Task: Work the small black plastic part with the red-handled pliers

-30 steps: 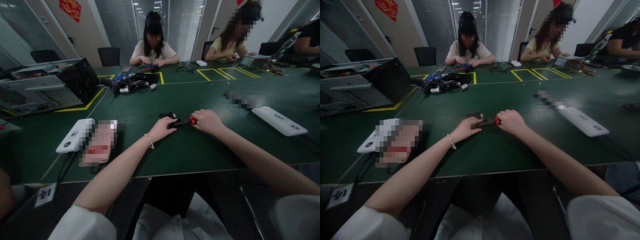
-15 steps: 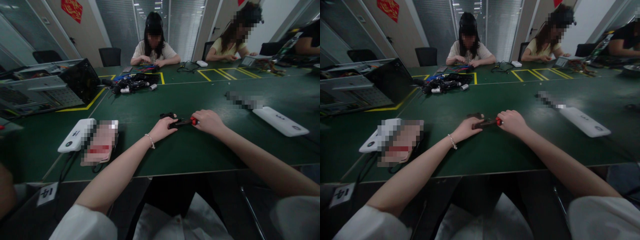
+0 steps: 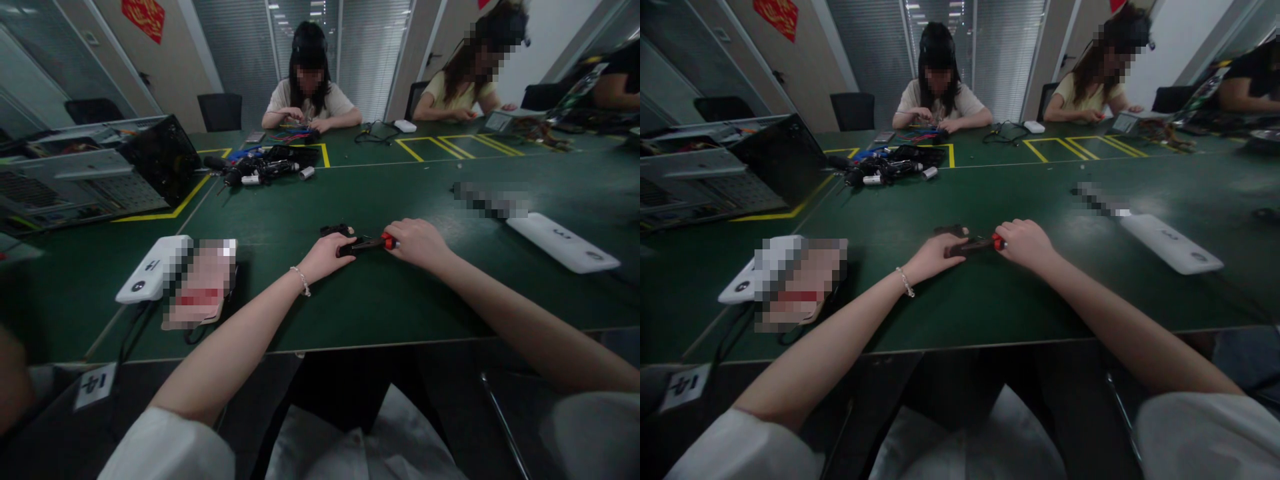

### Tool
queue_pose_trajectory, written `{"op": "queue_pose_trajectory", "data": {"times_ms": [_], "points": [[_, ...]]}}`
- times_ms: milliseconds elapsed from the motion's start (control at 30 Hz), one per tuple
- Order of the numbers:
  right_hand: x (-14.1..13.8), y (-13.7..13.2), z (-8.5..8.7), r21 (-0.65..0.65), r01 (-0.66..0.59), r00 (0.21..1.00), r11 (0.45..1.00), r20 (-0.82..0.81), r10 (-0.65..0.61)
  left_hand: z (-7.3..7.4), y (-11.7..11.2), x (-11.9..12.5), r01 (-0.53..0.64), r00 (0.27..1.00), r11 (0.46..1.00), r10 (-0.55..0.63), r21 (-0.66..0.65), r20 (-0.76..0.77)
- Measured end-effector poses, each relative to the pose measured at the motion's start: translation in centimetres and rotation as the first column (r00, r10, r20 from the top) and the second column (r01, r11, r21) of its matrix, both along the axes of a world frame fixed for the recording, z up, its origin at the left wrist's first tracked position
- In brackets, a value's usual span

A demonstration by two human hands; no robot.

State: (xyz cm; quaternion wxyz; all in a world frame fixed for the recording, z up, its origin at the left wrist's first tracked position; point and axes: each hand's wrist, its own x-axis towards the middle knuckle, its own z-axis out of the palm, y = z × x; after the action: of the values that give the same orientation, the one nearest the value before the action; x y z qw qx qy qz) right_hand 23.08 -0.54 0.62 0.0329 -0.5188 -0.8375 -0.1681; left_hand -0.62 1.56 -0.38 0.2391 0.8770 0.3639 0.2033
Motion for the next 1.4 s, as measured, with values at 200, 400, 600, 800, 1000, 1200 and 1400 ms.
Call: {"op": "queue_pose_trajectory", "data": {"times_ms": [200, 400, 600, 800, 1000, 1200, 1400], "points": [[0.22, 0.02, 0.07, 0.015, 0.004, 1.0, 1.0, -0.001, -0.004, 0.52, -0.25, -0.07, -0.009, 1.0, 0.999, 0.009, -0.041, -0.009], [0.19, 0.07, -0.07, 0.011, 0.005, 1.0, 1.0, -0.013, -0.005, 0.19, -0.06, -0.06, 0.001, 1.0, 0.999, 0.0, -0.036, 0.005], [0.18, -0.02, 0.08, 0.018, 0.001, 1.0, 1.0, -0.014, -0.001, 0.14, -0.03, -0.09, 0.0, 1.0, 0.999, 0.0, -0.036, 0.004], [0.02, -0.11, 0.28, 0.011, 0.027, 1.0, 1.0, -0.008, -0.027, 0.06, -0.07, -0.08, -0.009, 1.0, 0.999, 0.009, -0.031, 0.002], [-0.1, -0.06, 0.05, 0.014, 0.023, 1.0, 1.0, 0.005, -0.023, -0.32, 0.09, -0.06, -0.014, 1.0, 1.0, 0.014, -0.008, 0.002], [0.16, -0.02, 0.21, 0.015, 0.002, 1.0, 1.0, -0.01, -0.002, -0.08, 0.05, -0.1, -0.002, 1.0, 1.0, 0.002, -0.025, -0.01], [-0.03, -0.17, 0.27, 0.016, 0.015, 1.0, 1.0, -0.012, -0.015, 0.31, -0.22, -0.05, -0.012, 1.0, 0.999, 0.012, -0.035, -0.009]]}}
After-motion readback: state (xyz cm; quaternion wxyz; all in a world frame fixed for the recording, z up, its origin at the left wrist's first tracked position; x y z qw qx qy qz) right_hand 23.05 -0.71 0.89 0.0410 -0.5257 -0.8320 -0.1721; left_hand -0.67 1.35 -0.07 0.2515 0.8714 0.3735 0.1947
